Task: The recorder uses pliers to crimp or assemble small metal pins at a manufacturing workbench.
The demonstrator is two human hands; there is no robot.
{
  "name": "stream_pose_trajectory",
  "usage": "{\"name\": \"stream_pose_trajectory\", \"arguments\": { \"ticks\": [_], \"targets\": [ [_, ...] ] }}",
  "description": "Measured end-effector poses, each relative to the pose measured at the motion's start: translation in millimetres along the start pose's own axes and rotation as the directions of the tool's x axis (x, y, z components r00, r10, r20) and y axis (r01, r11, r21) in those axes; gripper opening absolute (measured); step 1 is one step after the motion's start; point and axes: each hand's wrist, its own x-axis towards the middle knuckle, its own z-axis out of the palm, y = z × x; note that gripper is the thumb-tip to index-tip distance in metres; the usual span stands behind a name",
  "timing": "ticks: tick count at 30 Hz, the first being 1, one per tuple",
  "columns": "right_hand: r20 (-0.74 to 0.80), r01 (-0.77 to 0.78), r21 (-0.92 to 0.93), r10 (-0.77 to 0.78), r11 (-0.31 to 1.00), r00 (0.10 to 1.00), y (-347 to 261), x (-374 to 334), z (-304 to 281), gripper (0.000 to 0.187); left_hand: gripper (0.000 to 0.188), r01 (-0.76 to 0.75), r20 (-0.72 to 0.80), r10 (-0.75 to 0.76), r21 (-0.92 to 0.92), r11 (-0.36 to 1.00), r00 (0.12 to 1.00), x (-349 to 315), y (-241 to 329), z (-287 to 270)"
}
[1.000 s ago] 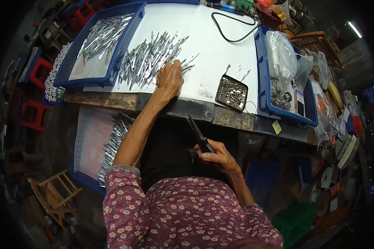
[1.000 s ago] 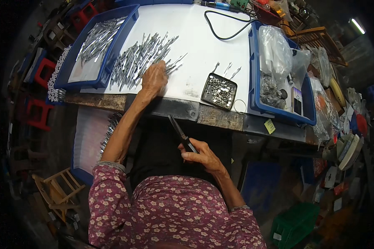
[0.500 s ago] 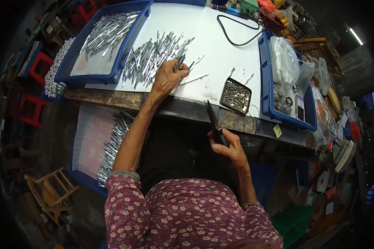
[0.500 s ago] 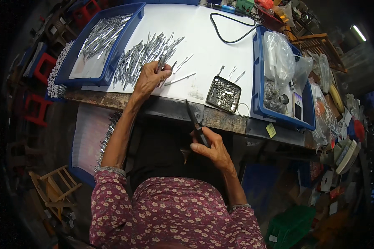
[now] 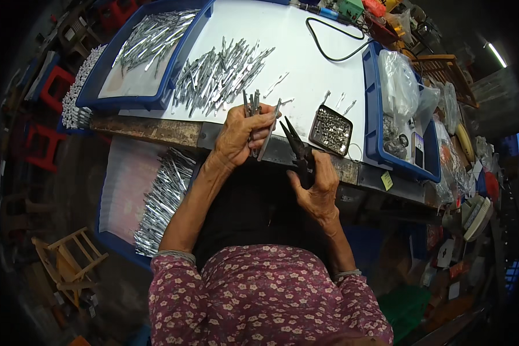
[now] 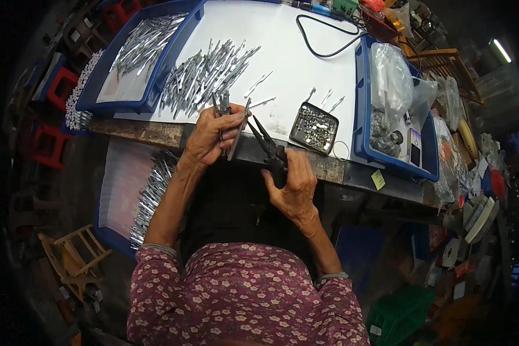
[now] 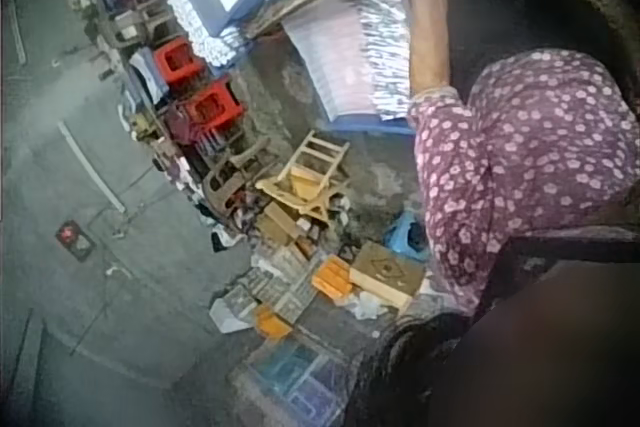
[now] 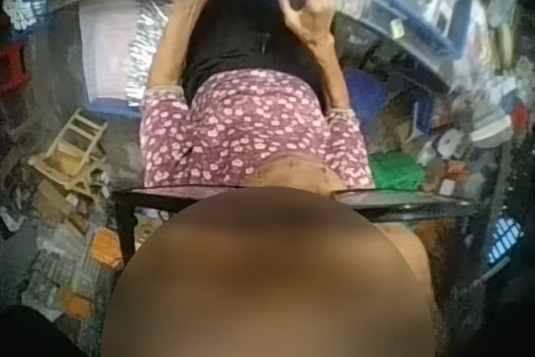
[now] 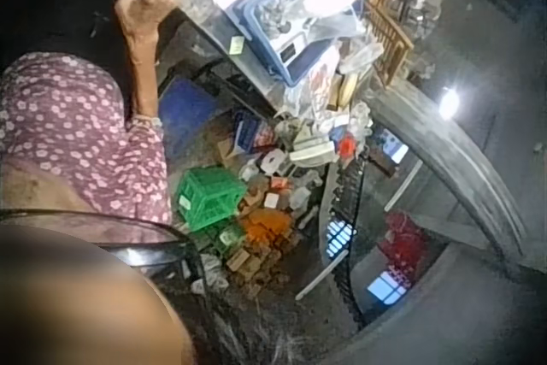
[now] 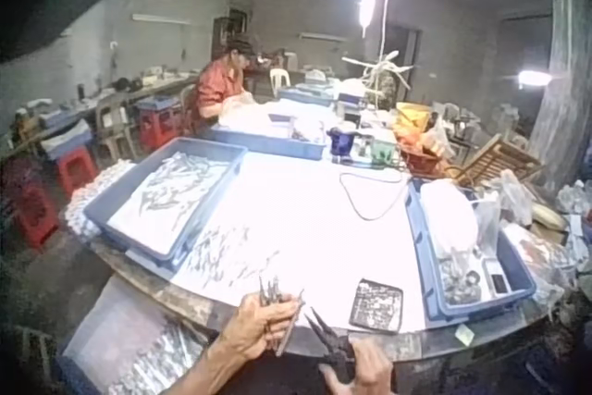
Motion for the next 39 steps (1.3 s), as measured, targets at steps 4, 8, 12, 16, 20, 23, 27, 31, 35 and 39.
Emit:
{"name": "stream_pose_trajectory", "arguments": {
  "ticks": [4,8,12,16,20,23,27,31,35,39],
  "targets": [
    [-0.009,0.006,0.018,-0.006,1.0,1.0,4,-4,3,0.047,0.01,0.042,0.014,-0.041,-0.07,0.997,0.999,-5,-5,6],
    [0.003,-0.011,0.04,0.011,0.999,1.0,5,-7,3,0.046,0.008,0.079,0.015,-0.078,-0.093,0.993,0.997,-6,-10,8],
    [0.01,-0.024,0.042,0.023,0.999,1.0,5,-11,3,0.043,0.007,0.094,0.015,-0.092,-0.132,0.987,0.996,-9,-11,12],
    [0.012,-0.055,0.065,0.055,0.996,0.998,2,-12,0,0.04,0.006,0.049,0.025,-0.047,-0.118,0.992,0.999,-11,-14,19],
    [0.276,-0.416,0.44,0.321,0.795,0.906,-11,-12,-14,0.031,0.007,-0.158,0.022,0.157,0.033,0.987,0.987,-14,-26,28],
    [0.483,-0.61,0.575,0.375,0.546,0.791,-11,-8,-28,0.027,0.01,-0.43,0.083,0.544,0.715,0.551,0.835,-17,-31,39],
    [0.692,-0.744,0.64,0.275,0.192,0.667,-6,-10,-42,0.034,0.022,-0.701,0.591,0.691,0.693,-0.17,0.417,-9,-33,27],
    [0.776,-0.773,0.629,0.14,-0.087,0.615,8,-20,-47,0.028,0.031,-0.736,0.813,0.4,0.565,-0.372,0.422,-18,-21,23],
    [0.791,-0.785,0.611,0.129,-0.103,0.598,6,-21,-45,0.034,0.026,-0.699,0.742,0.419,0.655,-0.288,0.523,-14,-22,17],
    [0.785,-0.787,0.611,0.204,-0.093,0.585,7,-25,-30,0.041,0.005,-0.563,0.457,0.514,0.824,0.061,0.726,-3,-17,23]
  ]
}}
